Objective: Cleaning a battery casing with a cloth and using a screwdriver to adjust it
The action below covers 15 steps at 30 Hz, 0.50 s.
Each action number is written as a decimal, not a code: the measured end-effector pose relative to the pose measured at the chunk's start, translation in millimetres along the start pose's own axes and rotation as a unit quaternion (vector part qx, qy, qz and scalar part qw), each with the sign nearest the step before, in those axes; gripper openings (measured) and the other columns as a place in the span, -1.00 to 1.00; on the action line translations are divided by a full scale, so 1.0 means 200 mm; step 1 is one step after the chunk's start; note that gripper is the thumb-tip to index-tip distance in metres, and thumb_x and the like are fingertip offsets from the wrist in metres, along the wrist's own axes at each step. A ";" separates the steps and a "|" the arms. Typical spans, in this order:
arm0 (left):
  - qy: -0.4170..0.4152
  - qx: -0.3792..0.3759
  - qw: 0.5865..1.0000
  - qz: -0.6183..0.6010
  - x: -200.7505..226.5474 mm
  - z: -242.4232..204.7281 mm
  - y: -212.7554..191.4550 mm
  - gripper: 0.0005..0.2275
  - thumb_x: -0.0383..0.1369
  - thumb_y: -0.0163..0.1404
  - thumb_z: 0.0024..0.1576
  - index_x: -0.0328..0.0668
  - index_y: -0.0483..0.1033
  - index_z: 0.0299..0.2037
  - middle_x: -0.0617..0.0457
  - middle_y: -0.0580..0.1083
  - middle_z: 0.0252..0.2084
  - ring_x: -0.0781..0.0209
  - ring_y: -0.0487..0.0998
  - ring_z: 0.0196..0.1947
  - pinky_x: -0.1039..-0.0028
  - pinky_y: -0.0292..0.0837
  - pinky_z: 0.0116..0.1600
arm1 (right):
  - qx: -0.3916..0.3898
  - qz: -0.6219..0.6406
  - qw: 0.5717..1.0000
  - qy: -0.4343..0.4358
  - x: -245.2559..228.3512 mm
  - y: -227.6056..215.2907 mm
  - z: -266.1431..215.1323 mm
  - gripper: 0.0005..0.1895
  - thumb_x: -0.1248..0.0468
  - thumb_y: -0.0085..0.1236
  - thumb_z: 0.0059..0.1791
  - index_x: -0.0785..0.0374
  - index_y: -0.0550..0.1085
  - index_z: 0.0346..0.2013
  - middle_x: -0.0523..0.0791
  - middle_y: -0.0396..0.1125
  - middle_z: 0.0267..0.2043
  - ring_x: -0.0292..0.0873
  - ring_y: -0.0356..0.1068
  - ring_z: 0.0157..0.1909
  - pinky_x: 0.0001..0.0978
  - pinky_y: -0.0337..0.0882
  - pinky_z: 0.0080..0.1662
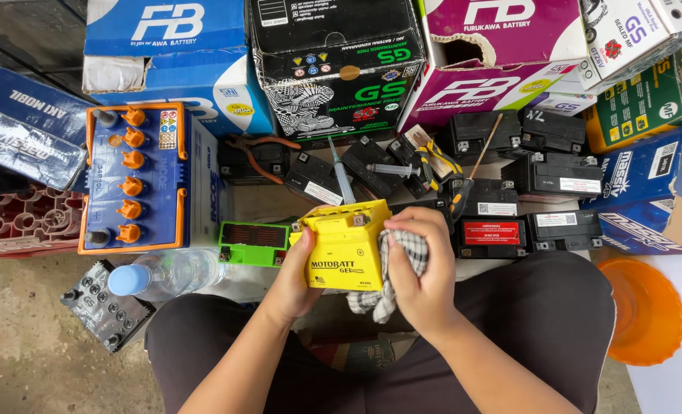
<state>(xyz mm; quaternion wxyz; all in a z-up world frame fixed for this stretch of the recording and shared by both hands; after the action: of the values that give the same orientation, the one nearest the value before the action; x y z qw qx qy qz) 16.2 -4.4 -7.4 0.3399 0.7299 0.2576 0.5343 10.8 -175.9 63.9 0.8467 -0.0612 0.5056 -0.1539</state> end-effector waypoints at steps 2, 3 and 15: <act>0.005 -0.004 1.000 0.012 -0.01 -0.01 -0.01 -0.55 -0.09 -0.14 0.28 -0.38 0.52 0.08 -0.39 0.59 -0.14 -0.23 0.69 -0.27 0.10 0.67 -0.19 | -0.005 0.010 0.999 0.031 0.02 0.00 0.02 -0.81 0.46 -0.06 0.00 0.35 0.46 -0.13 0.02 0.32 -0.10 0.06 0.36 -0.01 -0.08 0.35 0.02; 0.009 -0.014 1.000 0.020 -0.02 -0.01 -0.01 -0.59 -0.13 -0.10 0.26 -0.36 0.49 0.09 -0.40 0.59 -0.15 -0.25 0.69 -0.28 0.07 0.67 -0.20 | 0.009 0.017 0.997 0.074 0.03 0.00 0.03 -0.83 0.44 -0.07 0.03 0.34 0.44 -0.11 0.01 0.32 -0.10 0.02 0.34 -0.02 -0.09 0.33 0.04; 0.057 0.052 0.996 -0.049 0.09 0.02 0.04 -0.49 0.08 -0.17 0.26 -0.24 0.56 0.00 -0.27 0.62 -0.19 -0.15 0.69 -0.33 0.17 0.66 -0.18 | -0.045 -0.059 0.997 -0.022 -0.05 0.00 -0.20 -0.80 0.44 0.08 -0.03 0.27 0.39 -0.11 0.02 0.22 0.02 0.08 0.32 0.06 0.01 0.48 0.02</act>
<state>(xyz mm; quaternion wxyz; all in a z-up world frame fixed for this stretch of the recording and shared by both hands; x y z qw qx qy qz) 25.5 2.9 10.1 0.3121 0.7013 0.3397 0.5435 -29.0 -170.3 53.3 0.8438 -0.1323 0.4884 -0.1790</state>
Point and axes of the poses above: each hand's wrist, its own z-axis towards the middle knuckle, its own y-axis out of the palm, x = y × z, the point moved 2 cm from there along z, towards the middle knuckle
